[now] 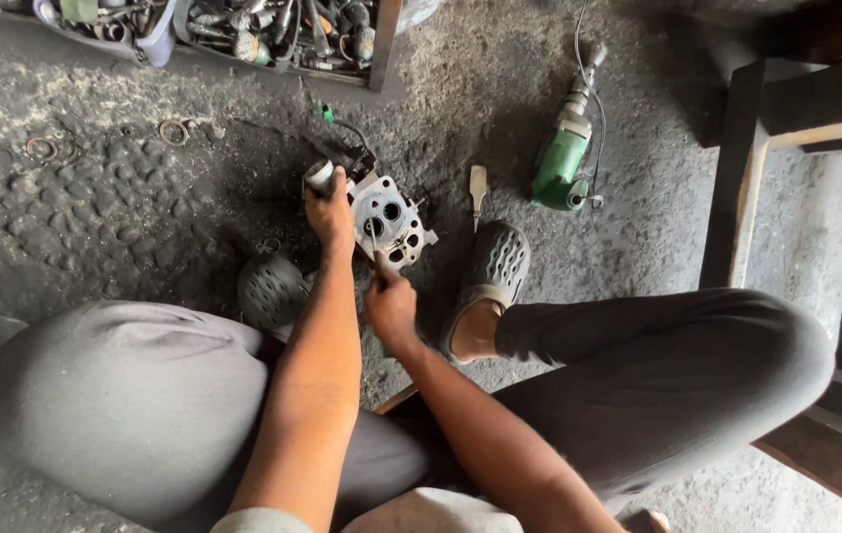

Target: The person holds a metal engine head component while using a screwdriver to pry at a small internal valve or seal, then uses a power drill to clean or grind inside one of the cylinder openings.

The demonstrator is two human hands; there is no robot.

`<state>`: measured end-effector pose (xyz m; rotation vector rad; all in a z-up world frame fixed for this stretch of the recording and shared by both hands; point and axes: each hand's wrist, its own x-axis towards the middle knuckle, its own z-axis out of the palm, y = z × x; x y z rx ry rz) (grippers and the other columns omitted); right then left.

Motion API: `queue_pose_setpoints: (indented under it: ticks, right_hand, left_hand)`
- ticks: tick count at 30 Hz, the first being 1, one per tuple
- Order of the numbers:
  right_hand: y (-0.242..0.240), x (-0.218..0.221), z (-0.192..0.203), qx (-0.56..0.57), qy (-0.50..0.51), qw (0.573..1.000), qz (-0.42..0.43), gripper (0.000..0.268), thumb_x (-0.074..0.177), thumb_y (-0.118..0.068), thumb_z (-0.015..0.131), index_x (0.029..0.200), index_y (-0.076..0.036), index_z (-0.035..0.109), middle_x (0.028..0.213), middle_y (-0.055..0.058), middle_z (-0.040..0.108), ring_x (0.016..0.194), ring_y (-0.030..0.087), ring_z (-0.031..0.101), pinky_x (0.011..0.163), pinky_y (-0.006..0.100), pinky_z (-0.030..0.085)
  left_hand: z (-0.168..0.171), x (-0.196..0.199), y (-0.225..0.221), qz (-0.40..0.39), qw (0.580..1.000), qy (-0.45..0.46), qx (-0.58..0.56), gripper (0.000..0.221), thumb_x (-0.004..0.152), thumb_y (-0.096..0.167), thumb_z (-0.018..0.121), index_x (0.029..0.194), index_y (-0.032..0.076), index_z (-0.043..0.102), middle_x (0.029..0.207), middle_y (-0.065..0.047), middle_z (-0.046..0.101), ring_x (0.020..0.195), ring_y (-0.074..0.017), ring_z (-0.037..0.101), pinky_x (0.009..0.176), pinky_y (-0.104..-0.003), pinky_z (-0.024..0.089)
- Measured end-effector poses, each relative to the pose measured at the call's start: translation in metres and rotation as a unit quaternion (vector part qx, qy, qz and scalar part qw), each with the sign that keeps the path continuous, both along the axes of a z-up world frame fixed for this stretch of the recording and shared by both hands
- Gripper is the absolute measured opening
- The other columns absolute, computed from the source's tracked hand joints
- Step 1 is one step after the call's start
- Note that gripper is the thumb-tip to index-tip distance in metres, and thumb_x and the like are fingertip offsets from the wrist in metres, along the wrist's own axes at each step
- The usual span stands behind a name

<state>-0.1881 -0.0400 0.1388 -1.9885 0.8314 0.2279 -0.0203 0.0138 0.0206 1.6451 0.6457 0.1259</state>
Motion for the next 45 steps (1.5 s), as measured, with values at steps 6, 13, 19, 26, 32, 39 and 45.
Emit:
queue_pose_setpoints:
  ticks: [6, 13, 19, 26, 32, 39, 45]
  right_hand:
    - [-0.071, 0.0, -0.044, -0.096, -0.031, 0.984, 0.15, 0.041, 0.096, -0.018, 0.06, 0.135, -0.027, 0.068, 0.097, 0.024, 0.073, 0.089, 0.041, 0.072, 0.08, 0.05, 0.057]
    - [-0.103, 0.025, -0.054, -0.12, 0.034, 0.975, 0.186, 0.044, 0.089, -0.02, 0.062, 0.13, -0.034, 0.069, 0.102, 0.014, 0.076, 0.096, 0.034, 0.073, 0.082, 0.045, 0.057]
    - [-0.111, 0.042, -0.033, -0.246, 0.085, 0.931, 0.257, 0.037, 0.093, -0.023, 0.066, 0.126, -0.037, 0.072, 0.11, 0.008, 0.078, 0.095, 0.024, 0.075, 0.084, 0.039, 0.058]
    - [-0.115, 0.072, 0.012, -0.302, 0.067, 0.871, 0.381, 0.056, 0.089, -0.006, 0.063, 0.131, -0.042, 0.071, 0.107, 0.002, 0.075, 0.083, 0.022, 0.075, 0.07, 0.038, 0.059]
    - [-0.086, 0.052, -0.008, -0.193, 0.214, 0.914, 0.286, 0.035, 0.098, -0.025, 0.056, 0.132, -0.026, 0.065, 0.106, 0.015, 0.074, 0.093, 0.031, 0.075, 0.079, 0.044, 0.061]
    - [-0.043, 0.032, -0.004, -0.087, 0.169, 0.966, 0.173, 0.045, 0.089, -0.019, 0.054, 0.133, -0.014, 0.06, 0.112, 0.026, 0.071, 0.106, 0.044, 0.068, 0.092, 0.052, 0.054]
    - [-0.013, 0.032, -0.009, -0.043, 0.134, 0.986, 0.087, 0.045, 0.086, -0.017, 0.055, 0.129, -0.007, 0.061, 0.107, 0.029, 0.072, 0.106, 0.045, 0.069, 0.092, 0.051, 0.054]
  left_hand:
    - [-0.011, 0.007, -0.003, 0.005, 1.0, -0.011, 0.0, 0.059, 0.087, 0.043, 0.078, 0.121, -0.004, 0.067, 0.118, -0.021, 0.074, 0.103, -0.0295, 0.073, 0.09, -0.039, 0.056]
    - [-0.008, 0.004, -0.003, -0.004, 1.0, 0.0, -0.007, 0.057, 0.09, 0.042, 0.077, 0.122, -0.004, 0.066, 0.117, -0.018, 0.074, 0.102, -0.0259, 0.073, 0.09, -0.038, 0.057]
    - [-0.006, 0.004, -0.003, -0.008, 0.999, -0.004, -0.034, 0.055, 0.092, 0.042, 0.075, 0.12, -0.004, 0.065, 0.114, -0.016, 0.075, 0.099, -0.0239, 0.073, 0.088, -0.038, 0.057]
    - [0.001, 0.003, -0.001, -0.021, 0.997, 0.026, -0.074, 0.057, 0.093, 0.047, 0.072, 0.125, 0.001, 0.063, 0.118, -0.012, 0.073, 0.103, -0.0207, 0.07, 0.09, -0.036, 0.056]
    - [0.006, 0.004, 0.0, -0.033, 0.997, 0.056, -0.052, 0.058, 0.093, 0.049, 0.07, 0.127, 0.002, 0.063, 0.12, -0.012, 0.073, 0.104, -0.0216, 0.071, 0.09, -0.037, 0.056]
    - [-0.008, 0.003, 0.0, -0.032, 0.999, 0.03, -0.017, 0.063, 0.093, 0.051, 0.071, 0.127, -0.002, 0.062, 0.119, -0.016, 0.073, 0.104, -0.0252, 0.072, 0.09, -0.038, 0.056]
    - [-0.016, 0.001, 0.003, -0.037, 0.999, -0.011, -0.005, 0.061, 0.094, 0.048, 0.072, 0.126, -0.003, 0.063, 0.118, -0.017, 0.073, 0.102, -0.0259, 0.071, 0.09, -0.038, 0.055]
